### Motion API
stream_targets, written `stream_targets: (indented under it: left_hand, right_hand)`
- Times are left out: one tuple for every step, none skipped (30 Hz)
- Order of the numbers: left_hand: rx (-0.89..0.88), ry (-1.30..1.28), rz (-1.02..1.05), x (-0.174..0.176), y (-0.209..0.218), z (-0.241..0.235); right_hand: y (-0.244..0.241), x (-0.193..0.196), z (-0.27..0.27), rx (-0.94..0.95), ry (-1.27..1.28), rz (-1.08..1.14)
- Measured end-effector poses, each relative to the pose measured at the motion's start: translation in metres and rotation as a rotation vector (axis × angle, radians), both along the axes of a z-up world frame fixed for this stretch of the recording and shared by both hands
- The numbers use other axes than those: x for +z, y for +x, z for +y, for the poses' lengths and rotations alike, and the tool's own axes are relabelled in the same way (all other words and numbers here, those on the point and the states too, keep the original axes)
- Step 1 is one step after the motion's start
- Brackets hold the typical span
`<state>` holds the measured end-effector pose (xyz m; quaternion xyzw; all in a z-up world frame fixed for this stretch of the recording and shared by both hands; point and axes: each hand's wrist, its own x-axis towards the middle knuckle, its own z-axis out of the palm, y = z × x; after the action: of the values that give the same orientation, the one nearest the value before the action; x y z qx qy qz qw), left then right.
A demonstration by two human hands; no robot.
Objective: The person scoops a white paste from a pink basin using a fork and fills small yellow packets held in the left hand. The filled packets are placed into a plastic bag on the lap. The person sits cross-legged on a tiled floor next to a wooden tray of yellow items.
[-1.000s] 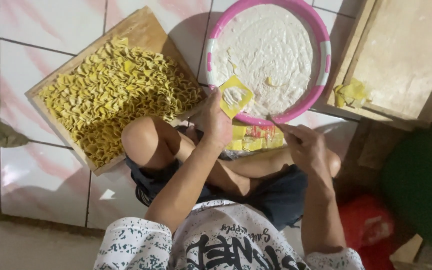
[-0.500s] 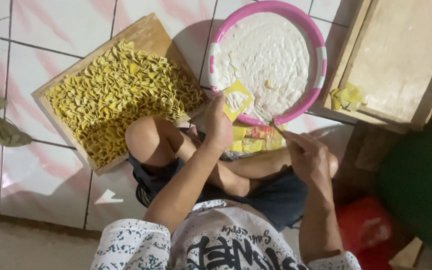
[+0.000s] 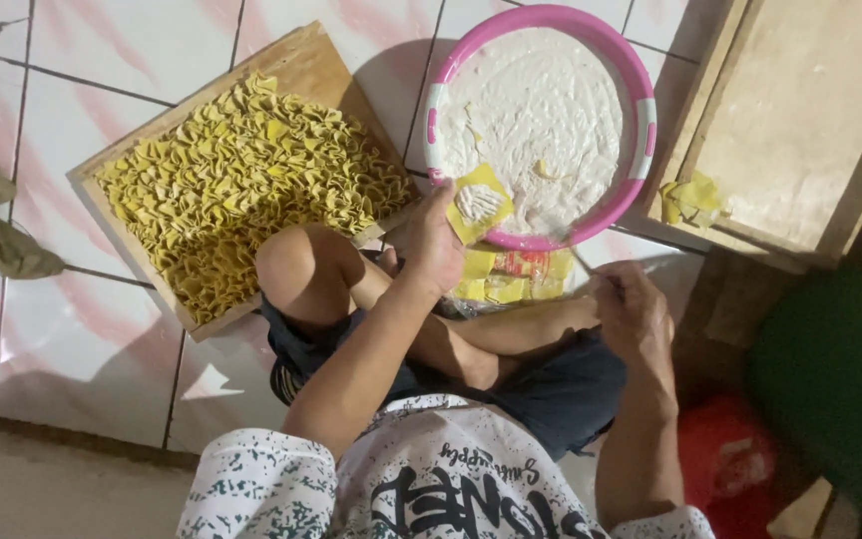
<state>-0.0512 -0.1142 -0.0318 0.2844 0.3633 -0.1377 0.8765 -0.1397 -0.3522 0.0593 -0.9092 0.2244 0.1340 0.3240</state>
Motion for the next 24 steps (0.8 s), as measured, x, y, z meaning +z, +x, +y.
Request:
stream_targets:
  left_hand:
    - [0.002, 0.001, -0.001, -0.005, -0.001, -0.002]
    - [-0.055, -0.001, -0.016, -0.01, -0.002, -0.005]
    - [-0.122, -0.005, -0.028, -0.016, -0.005, -0.008]
    - [-0.131, -0.006, -0.026, 0.002, -0.007, -0.009]
    - [-0.168, -0.037, 0.011, 0.021, -0.01, -0.009]
    - [-0.205, -0.068, 0.049, 0.039, -0.013, -0.009]
    - [-0.211, -0.07, 0.051, 0.047, -0.017, -0.009]
    - [-0.273, -0.072, 0.035, 0.055, -0.021, -0.008]
    - [-0.329, -0.071, 0.011, 0.063, -0.021, -0.006]
    - [-0.329, -0.071, 0.004, 0.056, -0.02, -0.01]
    - [-0.411, -0.03, -0.054, 0.049, -0.022, -0.012]
    - [-0.493, 0.012, -0.111, 0.041, -0.024, -0.014]
    - [-0.486, 0.013, -0.11, 0.057, -0.026, -0.005]
    - [-0.56, 0.001, -0.241, 0.073, -0.027, 0.005]
    - [-0.641, -0.017, -0.374, 0.09, -0.028, 0.012]
    - [-0.643, -0.021, -0.374, 0.091, -0.033, 0.017]
    - [-0.656, 0.066, -0.582, 0.092, -0.035, 0.022]
    - [-0.663, 0.153, -0.791, 0.092, -0.038, 0.027]
    - [-0.667, 0.149, -0.792, 0.083, -0.041, 0.024]
    - [-0.65, 0.361, -0.842, 0.074, -0.045, 0.023]
    - [-0.618, 0.577, -0.877, 0.065, -0.053, 0.021]
    - [-0.613, 0.577, -0.869, 0.075, -0.051, 0.019]
    - [-0.614, 0.62, -0.937, 0.085, -0.045, 0.016]
    - [-0.615, 0.664, -1.004, 0.095, -0.039, 0.014]
  right_hand:
    - [-0.003, -0.02, 0.003, 0.002, 0.001, -0.001]
    - [-0.005, -0.04, 0.005, 0.017, 0.223, -0.265]
    - [-0.011, -0.06, 0.007, 0.02, 0.441, -0.528]
    - [-0.002, -0.076, 0.006, 0.011, 0.438, -0.528]
    - [0.006, -0.092, 0.005, 0.142, 0.506, -0.675]
    - [0.013, -0.107, 0.004, 0.275, 0.57, -0.82]
    - [0.019, -0.102, 0.009, 0.271, 0.566, -0.82]
    - [0.025, -0.096, 0.015, 0.337, 0.601, -0.84]
    - [0.037, -0.091, 0.022, 0.413, 0.638, -0.866]
    - [0.037, -0.082, 0.025, 0.417, 0.636, -0.872]
    - [0.034, -0.073, 0.031, 0.358, 0.754, -0.82]
    - [0.032, -0.065, 0.036, 0.298, 0.87, -0.764]
    - [0.028, -0.065, 0.03, 0.303, 0.875, -0.761]
    - [0.025, -0.065, 0.024, 0.234, 0.837, -0.713]
    - [0.02, -0.063, 0.016, 0.158, 0.791, -0.668]
    - [0.019, -0.057, 0.02, 0.157, 0.788, -0.668]
    - [0.019, -0.051, 0.024, 0.071, 0.778, -0.674]
    - [0.019, -0.046, 0.028, -0.014, 0.767, -0.678]
    - [0.015, -0.056, 0.019, -0.019, 0.763, -0.68]
    - [0.01, -0.066, 0.01, 0.027, 0.728, -0.738]
    - [0.005, -0.077, 0.002, 0.082, 0.698, -0.786]
    - [0.005, -0.066, 0.009, 0.086, 0.7, -0.778]
    - [0.011, -0.055, 0.017, 0.175, 0.637, -0.831]
    - [0.016, -0.043, 0.024, 0.264, 0.574, -0.883]
